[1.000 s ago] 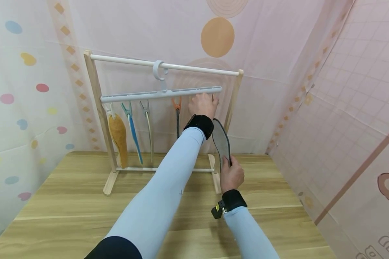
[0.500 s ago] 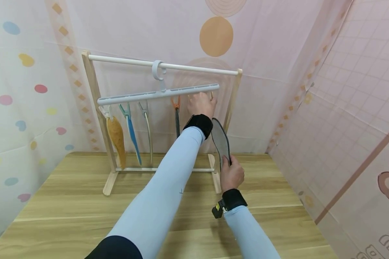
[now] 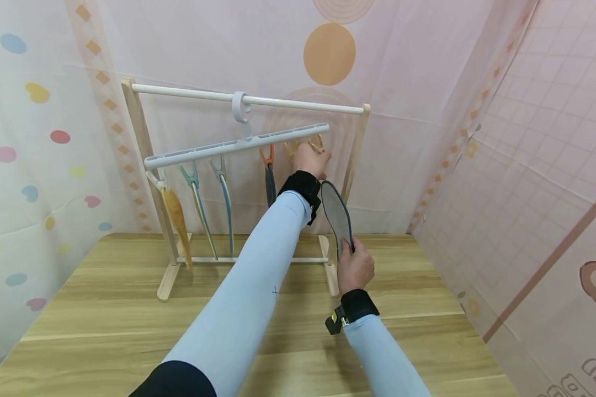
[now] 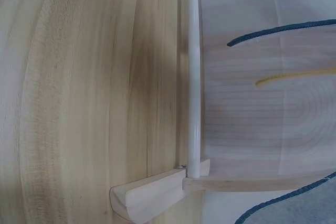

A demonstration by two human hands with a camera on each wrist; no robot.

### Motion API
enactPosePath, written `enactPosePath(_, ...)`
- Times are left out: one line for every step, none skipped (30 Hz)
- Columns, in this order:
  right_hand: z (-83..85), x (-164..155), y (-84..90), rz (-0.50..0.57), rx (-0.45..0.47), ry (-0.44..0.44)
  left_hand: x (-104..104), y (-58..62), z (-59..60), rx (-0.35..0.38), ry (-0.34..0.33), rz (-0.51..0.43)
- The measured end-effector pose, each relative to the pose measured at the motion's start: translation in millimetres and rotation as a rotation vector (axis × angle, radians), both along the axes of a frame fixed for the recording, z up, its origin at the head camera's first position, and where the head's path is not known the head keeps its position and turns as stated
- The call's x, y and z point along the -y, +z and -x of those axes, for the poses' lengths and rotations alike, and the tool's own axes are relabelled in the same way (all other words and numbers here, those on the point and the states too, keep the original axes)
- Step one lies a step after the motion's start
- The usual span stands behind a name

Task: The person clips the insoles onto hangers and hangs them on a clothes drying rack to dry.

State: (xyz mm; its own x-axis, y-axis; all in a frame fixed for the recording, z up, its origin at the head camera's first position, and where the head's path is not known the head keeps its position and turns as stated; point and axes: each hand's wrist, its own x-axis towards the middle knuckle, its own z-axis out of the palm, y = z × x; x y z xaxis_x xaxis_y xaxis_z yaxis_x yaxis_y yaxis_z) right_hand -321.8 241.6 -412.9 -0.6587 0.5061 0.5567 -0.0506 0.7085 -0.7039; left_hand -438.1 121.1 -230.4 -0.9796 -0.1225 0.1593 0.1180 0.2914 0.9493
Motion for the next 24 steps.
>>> enactPosePath(-0.1, 0.0, -0.3, -0.002, -0.004, 0.000, -0.1, -0.4, 0.7, 0.014, -0.005, -0.035)
enactPosePath(-0.1, 0.0, -0.5, -0.003, -0.005, -0.001, -0.3, -0.6, 1.1, 0.022, -0.007, -0.056)
enactPosePath(0.0, 0.0, -0.7, -0.002, -0.005, 0.000, -0.2, -0.6, 1.4, 0.028, -0.007, -0.074)
enactPosePath(0.1, 0.0, -1.0, -0.003, -0.010, -0.002, -0.2, -0.5, 1.9, 0.026, -0.007, -0.071)
enactPosePath(0.2, 0.0, -1.2, -0.004, -0.013, -0.005, 0.1, -0.3, 2.2, 0.025, -0.010, -0.064)
enactPosePath(0.3, -0.1, -1.3, -0.005, -0.017, -0.007, 0.6, 0.2, 2.2, 0.016, -0.011, -0.041)
enactPosePath(0.4, -0.2, -1.3, -0.005, -0.020, -0.009, 1.2, 0.8, 1.9, 0.011, -0.012, -0.020)
enactPosePath(0.5, 0.0, -1.2, -0.005, -0.020, -0.008, 2.0, 1.4, 1.6, 0.006, -0.012, -0.006)
enactPosePath(0.6, -0.1, -1.2, -0.006, -0.021, -0.009, 3.0, 1.8, 1.4, 0.002, -0.012, 0.003)
enactPosePath(0.5, -0.3, -0.9, -0.006, -0.021, -0.007, 3.8, 2.5, 0.8, 0.000, -0.011, 0.007)
enactPosePath(0.4, -0.4, -0.7, -0.007, -0.020, -0.007, 4.6, 3.0, 0.2, -0.003, -0.008, 0.013)
enactPosePath(0.2, -0.6, -0.4, -0.007, -0.019, -0.006, 5.2, 3.2, -0.3, -0.004, -0.006, 0.019)
enactPosePath(0.0, -0.7, -0.2, -0.008, -0.018, -0.004, 5.6, 3.2, -0.4, -0.003, -0.003, 0.016)
enactPosePath(-0.1, -0.9, 0.0, -0.007, -0.018, -0.003, 6.1, 3.1, -0.4, -0.004, -0.002, 0.016)
enactPosePath(0.0, -1.2, 0.1, -0.006, -0.017, -0.003, 6.3, 3.0, 0.0, -0.005, 0.000, 0.023)
enactPosePath(-0.1, -1.3, 0.2, -0.005, -0.017, -0.003, 6.5, 2.8, 0.2, -0.004, 0.001, 0.030)
enactPosePath(0.0, -1.6, 0.0, -0.005, -0.017, -0.005, 6.5, 2.4, 0.7, -0.004, 0.001, 0.042)
enactPosePath(0.1, -1.8, -0.1, -0.003, -0.016, -0.006, 6.6, 2.0, 1.4, -0.001, 0.002, 0.052)
enactPosePath(0.1, -2.1, -0.4, -0.001, -0.015, -0.005, 6.8, 1.7, 2.1, 0.005, 0.001, 0.055)
enactPosePath(0.3, -2.4, -0.6, -0.001, -0.013, -0.006, 7.1, 1.3, 2.8, 0.014, -0.002, 0.052)
enactPosePath(0.3, -2.7, -0.8, -0.001, -0.012, -0.007, 7.4, 1.1, 3.4, 0.026, -0.005, 0.046)
enactPosePath(0.2, -2.9, -0.8, -0.001, -0.011, -0.007, 7.9, 1.0, 3.9, 0.040, -0.008, 0.039)
enactPosePath(0.2, -3.1, -0.7, -0.001, -0.012, -0.008, 8.4, 0.7, 4.4, 0.052, -0.010, 0.031)
enactPosePath(0.2, -3.4, -0.4, -0.001, -0.012, -0.009, 8.9, 0.5, 4.6, 0.063, -0.013, 0.023)
